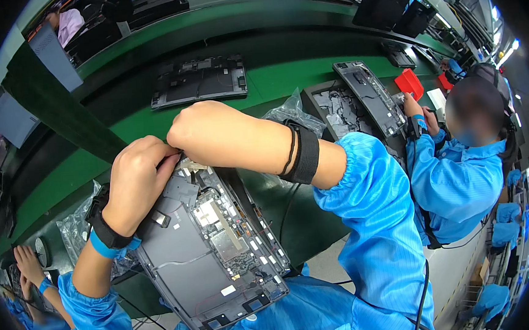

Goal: Connecting internal ribbon cables and components during tablet assembly.

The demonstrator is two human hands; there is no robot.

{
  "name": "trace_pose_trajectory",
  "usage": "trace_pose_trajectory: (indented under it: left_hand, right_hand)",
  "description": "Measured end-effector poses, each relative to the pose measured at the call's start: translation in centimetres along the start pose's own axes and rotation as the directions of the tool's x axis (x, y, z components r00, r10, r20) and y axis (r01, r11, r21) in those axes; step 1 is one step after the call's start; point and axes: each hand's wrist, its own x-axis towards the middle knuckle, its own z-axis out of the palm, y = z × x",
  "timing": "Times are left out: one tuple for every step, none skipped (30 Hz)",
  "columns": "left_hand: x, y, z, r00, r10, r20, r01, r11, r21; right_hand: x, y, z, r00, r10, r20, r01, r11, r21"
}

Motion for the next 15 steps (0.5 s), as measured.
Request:
trace_pose_trajectory:
  left_hand:
    - [-0.07,-0.06,-0.01,1.000,-0.001,-0.002,0.001,1.000,0.000]
    - [-0.16,-0.12,-0.04,1.000,0.007,-0.007,-0.007,1.000,-0.015]
    - [-0.23,-0.17,-0.06,1.000,0.014,-0.012,-0.014,0.999,-0.029]
    - [-0.26,-0.12,-0.08,1.000,0.013,-0.013,-0.014,0.999,-0.029]
    - [-0.29,-0.08,-0.08,1.000,0.012,0.004,-0.012,1.000,-0.006]
    - [-0.33,-0.03,-0.08,1.000,0.011,0.021,-0.011,1.000,0.017]
    - [-0.35,-0.01,0.02,1.000,0.013,0.021,-0.014,1.000,0.017]
    - [-0.38,0.01,0.14,0.999,0.036,0.029,-0.038,0.997,0.068]
    - [-0.38,0.05,0.20,0.997,0.059,0.039,-0.064,0.991,0.119]
    - [-0.38,-0.02,0.16,0.997,0.060,0.039,-0.064,0.991,0.121]
    - [-0.37,-0.17,0.07,0.996,0.076,0.041,-0.080,0.992,0.093]
    - [-0.36,-0.23,0.03,0.995,0.092,0.043,-0.095,0.993,0.065]
    - [-0.39,-0.23,0.00,0.995,0.091,0.042,-0.094,0.993,0.068]
    - [-0.43,-0.23,0.01,0.995,0.091,0.043,-0.094,0.992,0.079]
    - [-0.46,-0.23,0.00,0.995,0.089,0.044,-0.093,0.992,0.090]
  right_hand:
    - [0.05,-0.19,-0.13,0.998,-0.049,0.040,0.051,0.996,-0.071]
    - [-0.03,-0.25,-0.06,0.998,-0.050,0.041,0.053,0.996,-0.071]
    - [-0.15,-0.28,0.05,0.996,-0.091,0.023,0.093,0.990,-0.109]
    - [-0.30,-0.38,0.09,0.991,-0.132,0.007,0.132,0.980,-0.147]
    - [-0.39,-0.50,0.11,0.991,-0.134,0.007,0.133,0.980,-0.148]
    - [-0.46,-0.61,0.12,0.992,-0.124,0.009,0.124,0.978,-0.170]
    - [-0.57,-0.71,0.12,0.994,-0.112,0.010,0.112,0.975,-0.193]
    - [-0.58,-0.82,0.18,0.994,-0.111,0.009,0.110,0.975,-0.195]
    - [-0.51,-0.95,0.26,0.995,-0.100,-0.004,0.097,0.977,-0.191]
    - [-0.50,-0.98,0.34,0.996,-0.090,-0.017,0.085,0.979,-0.186]
    - [-0.55,-0.87,0.39,0.996,-0.090,-0.019,0.085,0.979,-0.186]
    - [-0.57,-0.68,0.43,0.994,-0.107,-0.018,0.102,0.980,-0.169]
    - [-0.50,-0.60,0.44,0.992,-0.125,-0.017,0.121,0.981,-0.151]
    - [-0.52,-0.59,0.33,0.992,-0.128,-0.019,0.123,0.981,-0.151]
    - [-0.60,-0.58,0.16,0.992,-0.123,-0.015,0.119,0.984,-0.134]
